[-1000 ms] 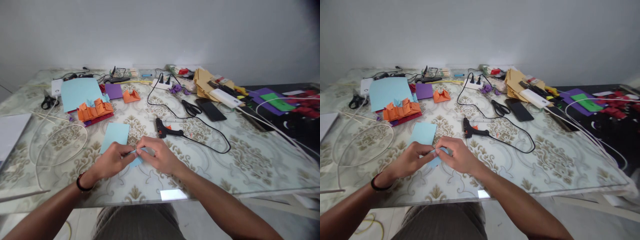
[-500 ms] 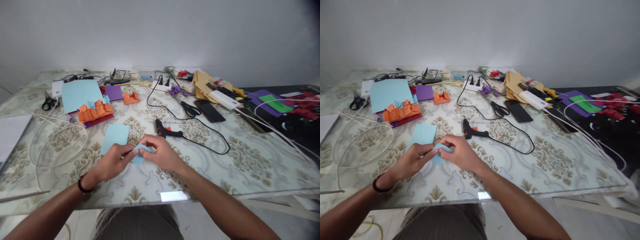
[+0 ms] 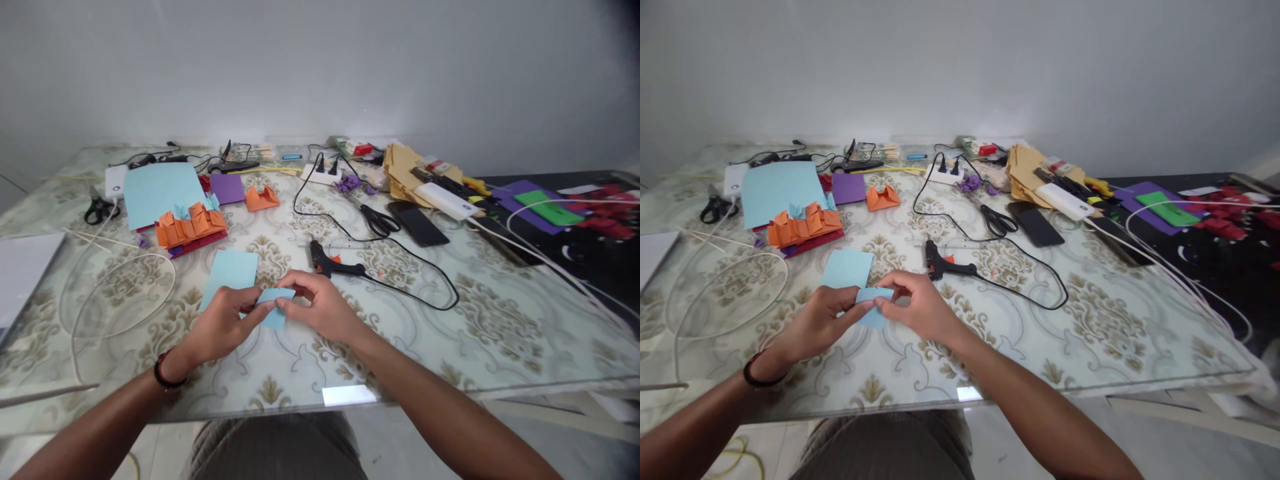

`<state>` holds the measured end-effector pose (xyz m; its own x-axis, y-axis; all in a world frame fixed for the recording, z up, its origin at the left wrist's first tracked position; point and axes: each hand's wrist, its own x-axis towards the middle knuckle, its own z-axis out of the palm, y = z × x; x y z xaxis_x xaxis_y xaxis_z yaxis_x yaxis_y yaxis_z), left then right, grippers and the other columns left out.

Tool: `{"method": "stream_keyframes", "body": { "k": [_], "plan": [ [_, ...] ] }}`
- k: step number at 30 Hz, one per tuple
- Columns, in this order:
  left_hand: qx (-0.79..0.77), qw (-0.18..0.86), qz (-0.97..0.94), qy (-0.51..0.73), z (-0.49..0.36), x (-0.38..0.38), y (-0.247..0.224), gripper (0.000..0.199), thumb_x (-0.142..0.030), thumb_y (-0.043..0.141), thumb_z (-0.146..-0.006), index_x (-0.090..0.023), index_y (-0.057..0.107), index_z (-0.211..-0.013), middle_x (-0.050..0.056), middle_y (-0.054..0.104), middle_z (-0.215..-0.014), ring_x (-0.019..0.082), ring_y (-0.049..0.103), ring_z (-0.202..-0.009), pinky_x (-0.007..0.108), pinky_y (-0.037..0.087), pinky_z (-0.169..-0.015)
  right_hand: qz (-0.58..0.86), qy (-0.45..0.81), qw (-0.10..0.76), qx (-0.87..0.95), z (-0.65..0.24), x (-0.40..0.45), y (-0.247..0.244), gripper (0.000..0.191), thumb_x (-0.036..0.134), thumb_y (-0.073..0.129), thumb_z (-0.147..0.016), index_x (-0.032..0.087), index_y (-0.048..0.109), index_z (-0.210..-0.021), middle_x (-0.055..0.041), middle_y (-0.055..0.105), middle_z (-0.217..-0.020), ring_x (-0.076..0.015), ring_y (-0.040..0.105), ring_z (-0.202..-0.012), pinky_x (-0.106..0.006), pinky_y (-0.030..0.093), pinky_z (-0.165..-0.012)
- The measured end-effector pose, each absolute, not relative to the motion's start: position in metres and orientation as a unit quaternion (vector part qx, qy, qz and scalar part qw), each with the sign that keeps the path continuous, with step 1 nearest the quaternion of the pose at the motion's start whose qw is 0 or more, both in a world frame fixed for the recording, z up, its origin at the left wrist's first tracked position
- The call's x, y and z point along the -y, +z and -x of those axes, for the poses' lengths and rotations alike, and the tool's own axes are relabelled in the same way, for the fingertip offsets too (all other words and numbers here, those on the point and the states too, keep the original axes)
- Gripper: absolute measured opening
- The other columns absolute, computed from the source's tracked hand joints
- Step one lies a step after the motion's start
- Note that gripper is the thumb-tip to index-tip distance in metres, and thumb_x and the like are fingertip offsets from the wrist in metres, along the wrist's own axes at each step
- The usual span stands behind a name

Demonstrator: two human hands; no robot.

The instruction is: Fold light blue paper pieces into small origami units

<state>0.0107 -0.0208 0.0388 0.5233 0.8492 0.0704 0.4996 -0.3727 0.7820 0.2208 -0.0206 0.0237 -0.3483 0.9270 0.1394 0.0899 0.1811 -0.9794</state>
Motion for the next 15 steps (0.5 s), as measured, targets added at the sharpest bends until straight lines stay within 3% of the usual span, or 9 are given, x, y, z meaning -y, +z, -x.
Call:
{"method": "stream_keyframes", "body": {
  "k": [4,15],
  "plan": [
    [-0.388,0.347,-0.815,0.254,-0.0098,0.0228,0.0393,0.044,-0.031,0.051,-0.101,-0.017,0.038,-0.061,-0.007,0.026,-0.059,0.008,0.027,-0.055,0.024,0.023,-0.051,0.374,0.497,0.413,0.665,-0.2206,0.0221,0.0274,0.006,0.017,0.068,-0.08,0.018,0.067,-0.085,0.0,0.066,-0.081,-0.0145,0.06,-0.074,-0.026,0.048,-0.069],
    [-0.341,0.289,-0.834,0.322,-0.0095,0.0255,0.0387,0.044,-0.023,0.057,-0.101,-0.018,0.034,-0.064,-0.007,0.021,-0.059,0.007,0.021,-0.052,0.025,0.02,-0.05,0.366,0.49,0.439,0.659,-0.2212,0.0237,0.0224,0.005,0.019,0.069,-0.081,0.019,0.064,-0.081,0.0012,0.059,-0.074,-0.0139,0.052,-0.069,-0.027,0.042,-0.064]
  ]
}}
